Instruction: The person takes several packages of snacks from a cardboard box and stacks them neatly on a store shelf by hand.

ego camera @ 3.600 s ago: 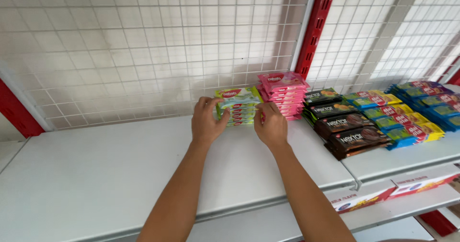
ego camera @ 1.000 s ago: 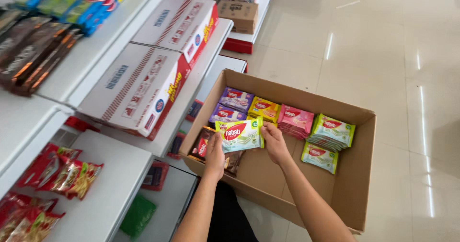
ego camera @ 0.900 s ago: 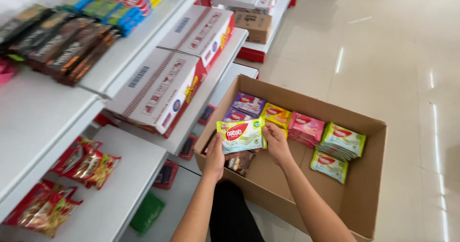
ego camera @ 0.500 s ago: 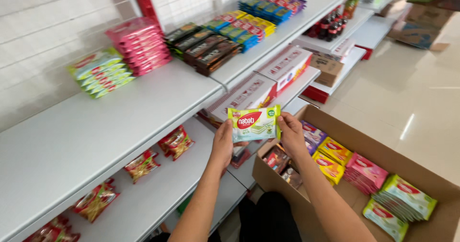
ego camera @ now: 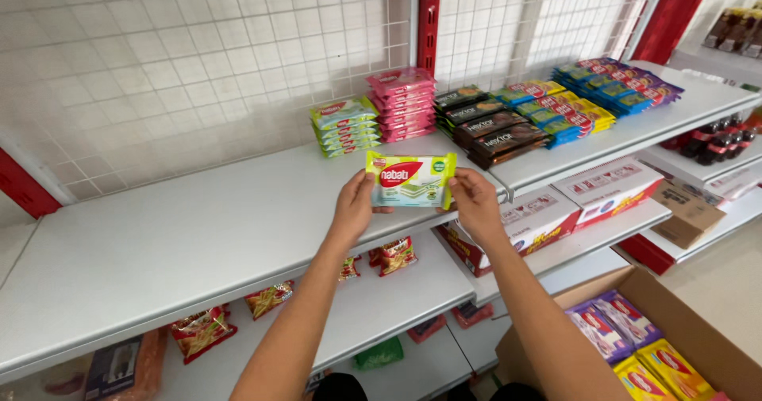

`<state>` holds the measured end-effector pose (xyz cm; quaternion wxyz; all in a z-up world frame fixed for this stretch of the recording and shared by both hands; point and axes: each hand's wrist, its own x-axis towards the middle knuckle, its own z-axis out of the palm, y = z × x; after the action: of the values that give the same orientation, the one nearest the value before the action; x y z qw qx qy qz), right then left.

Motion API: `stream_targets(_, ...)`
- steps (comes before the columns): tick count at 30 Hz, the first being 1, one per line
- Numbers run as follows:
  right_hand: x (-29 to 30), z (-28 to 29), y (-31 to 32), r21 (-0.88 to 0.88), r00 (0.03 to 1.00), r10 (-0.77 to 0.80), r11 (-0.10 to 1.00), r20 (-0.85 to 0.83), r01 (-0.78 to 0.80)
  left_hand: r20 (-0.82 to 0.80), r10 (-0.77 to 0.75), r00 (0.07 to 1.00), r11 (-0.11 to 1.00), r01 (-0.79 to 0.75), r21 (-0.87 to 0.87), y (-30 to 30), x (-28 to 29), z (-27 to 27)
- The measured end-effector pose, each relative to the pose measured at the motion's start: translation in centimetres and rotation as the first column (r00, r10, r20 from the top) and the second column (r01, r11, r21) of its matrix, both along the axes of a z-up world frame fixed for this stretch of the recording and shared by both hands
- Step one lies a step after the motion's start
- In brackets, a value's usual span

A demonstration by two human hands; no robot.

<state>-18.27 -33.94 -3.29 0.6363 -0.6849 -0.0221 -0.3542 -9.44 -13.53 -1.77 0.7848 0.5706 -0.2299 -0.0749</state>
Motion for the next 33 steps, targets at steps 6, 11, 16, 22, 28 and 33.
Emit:
stream_targets(6,6.7,-0.1,1.2,0.032,0.991,0.104,0.994,-0.08,-0.102,0.115,0.054,0.992,0.968,-0.08,0.238,4.5,8.0,-0.4)
stream_targets(11,11.4,-0.9,0.6,0.053,0.98,0.125,0.992,-0.153,-0.118,0.026,0.001,1.0,0.981,-0.006,0.193,5.1,9.9,-0.2)
stream_targets(16,11.2,-0.3,0.7,0.025,0.965,0.105,0.994,-0.239,-0.102,0.012,-0.012,1.0,0.993,0.01,0.121,4.7,11.2,-1.5)
stream_targets(22,9.7,-0.1,1.0,0.061,0.985,0.134,0.99,-0.109,-0.128,0.251,-0.038,0.967,0.998,0.027,0.048,5.3,9.2,-0.5)
stream_targets(28,9.0,0.6,1.5,0.055,0.989,0.087,0.995,-0.116,-0.081,0.305,-0.012,0.952,1.0,0.009,0.014,4.6,11.5,-2.3)
stream_targets(33,8.9,0.6,1.1,0.173,0.982,0.123,0.98,-0.146,-0.097,0.174,-0.05,0.984,0.998,0.043,0.044,5.5,9.7,-0.4)
